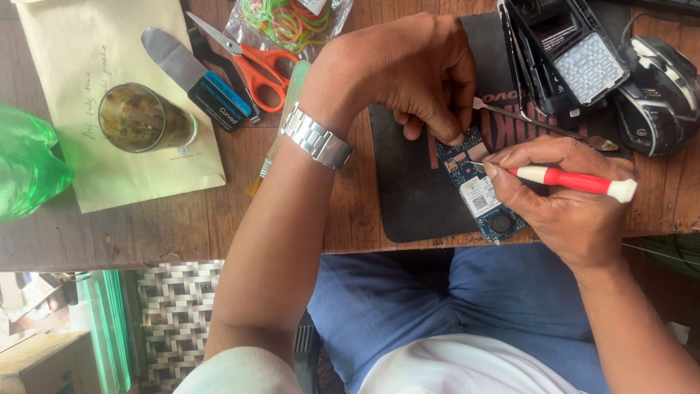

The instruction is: The person sits at a workbench holding a laptop motherboard steady with one hand while using a red-handled screwdriver to pry and scrape at components on the board. They reposition the board and continue working on different spots on it throughout the clip.

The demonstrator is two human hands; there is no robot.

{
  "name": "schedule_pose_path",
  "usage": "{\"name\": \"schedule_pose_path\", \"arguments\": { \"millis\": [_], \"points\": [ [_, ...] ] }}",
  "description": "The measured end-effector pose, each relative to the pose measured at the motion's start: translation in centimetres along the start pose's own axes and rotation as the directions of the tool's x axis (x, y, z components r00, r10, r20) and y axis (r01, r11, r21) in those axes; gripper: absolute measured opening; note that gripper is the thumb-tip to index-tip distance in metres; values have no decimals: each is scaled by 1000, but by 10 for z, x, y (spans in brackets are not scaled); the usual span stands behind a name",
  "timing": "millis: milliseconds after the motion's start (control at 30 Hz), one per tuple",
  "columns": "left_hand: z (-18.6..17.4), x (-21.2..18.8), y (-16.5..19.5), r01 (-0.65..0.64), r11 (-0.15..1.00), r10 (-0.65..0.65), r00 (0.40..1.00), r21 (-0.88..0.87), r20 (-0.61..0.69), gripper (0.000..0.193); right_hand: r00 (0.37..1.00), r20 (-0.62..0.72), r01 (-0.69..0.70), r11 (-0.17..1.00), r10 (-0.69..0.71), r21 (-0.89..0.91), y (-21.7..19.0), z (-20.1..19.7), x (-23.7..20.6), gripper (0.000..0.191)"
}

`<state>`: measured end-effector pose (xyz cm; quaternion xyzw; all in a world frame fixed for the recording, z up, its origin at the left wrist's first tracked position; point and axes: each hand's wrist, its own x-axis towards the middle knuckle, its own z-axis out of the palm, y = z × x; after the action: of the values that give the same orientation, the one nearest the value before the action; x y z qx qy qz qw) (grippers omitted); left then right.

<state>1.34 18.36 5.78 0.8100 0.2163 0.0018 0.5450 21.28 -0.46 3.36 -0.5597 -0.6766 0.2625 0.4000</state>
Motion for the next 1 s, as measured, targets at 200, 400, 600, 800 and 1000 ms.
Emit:
{"name": "schedule_pose_path", "arguments": {
  "millis": [200, 400, 600, 800, 1000],
  "points": [
    [1, -1, 0, 9, 1000, -9, 1000, 7, -25, 18, 1000, 3, 12, 1000, -12, -12, -3, 0, 3, 15],
    [2, -1, 2, 48, 998, -47, 998, 32, -31, 16, 1000, -14, -19, 1000, 19, -4, -12, 1, 9, 15],
    [2, 0, 3, 47, 998, -46, 999, 48, -23, 15, 999, -24, -35, 999, 35, 34, -14, 3, 9, 15],
    [2, 0, 1, 35, 999, -35, 999, 24, -1, 14, 1000, -21, -7, 999, 7, -39, -13, 1, 9, 16],
    [-1, -2, -1, -13, 1000, 13, 1000, 4, 8, 18, 1000, -26, -16, 1000, 16, -22, -15, 2, 10, 17]
  ]
}}
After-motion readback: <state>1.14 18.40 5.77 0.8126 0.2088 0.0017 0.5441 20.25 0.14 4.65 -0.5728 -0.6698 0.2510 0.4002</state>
